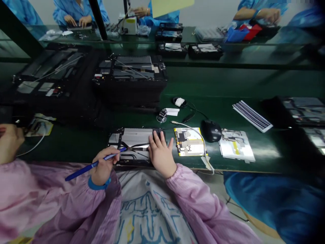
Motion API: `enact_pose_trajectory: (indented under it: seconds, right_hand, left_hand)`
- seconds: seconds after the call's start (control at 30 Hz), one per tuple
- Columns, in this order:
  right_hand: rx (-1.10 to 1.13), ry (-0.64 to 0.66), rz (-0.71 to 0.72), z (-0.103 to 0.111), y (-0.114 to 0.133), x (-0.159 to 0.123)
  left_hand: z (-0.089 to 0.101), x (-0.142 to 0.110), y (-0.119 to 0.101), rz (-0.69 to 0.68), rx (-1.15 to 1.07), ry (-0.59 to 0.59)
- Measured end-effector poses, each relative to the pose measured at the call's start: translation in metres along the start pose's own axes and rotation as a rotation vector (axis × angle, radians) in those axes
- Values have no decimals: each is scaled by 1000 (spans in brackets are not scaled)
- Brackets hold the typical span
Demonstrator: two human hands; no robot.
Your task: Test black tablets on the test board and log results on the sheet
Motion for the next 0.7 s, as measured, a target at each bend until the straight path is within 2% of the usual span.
enact_pose_trajectory:
  seconds: [0.1,0.2,0.3,0.37,0.43,0.5,0.53,0.6,0.7]
  right_hand:
    - [87,-15,-17,5,0,3]
    - [333,-56,107,25,15,0]
    - [534,-103,294,51,34,-7]
    - [587,-141,353,64,34,-7]
    - [635,-191,346,73,20,3]
    - [642,-262,265,78,-8,22]
    - [609,-300,204,78,-24,34]
    - [462,-351,95,73,-55,59]
    - [236,-272,50,46,-76,87]
  left_hand:
    - [-21,-2,11,147,-24,46]
    - [-39,-7,28,287,54,111]
    - [-65,-11,32,302,54,253]
    - [-78,-11,28,288,17,310]
    - [-79,-5,24,276,-31,267]
    - [-79,0,23,260,-48,222]
    - [-82,0,25,261,-19,241]
    - [-96,-7,39,299,115,370]
    - [-113,-19,66,355,320,526]
Point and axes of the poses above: each hand's wrist, its own x-axis towards the middle knuckle, its own z-axis out of the back of the hand, y = z × x, the point moved 10 cm from there along x, towards the middle knuckle, and after that the axes turned 10 degrees about -y, right-handed, at the moved point
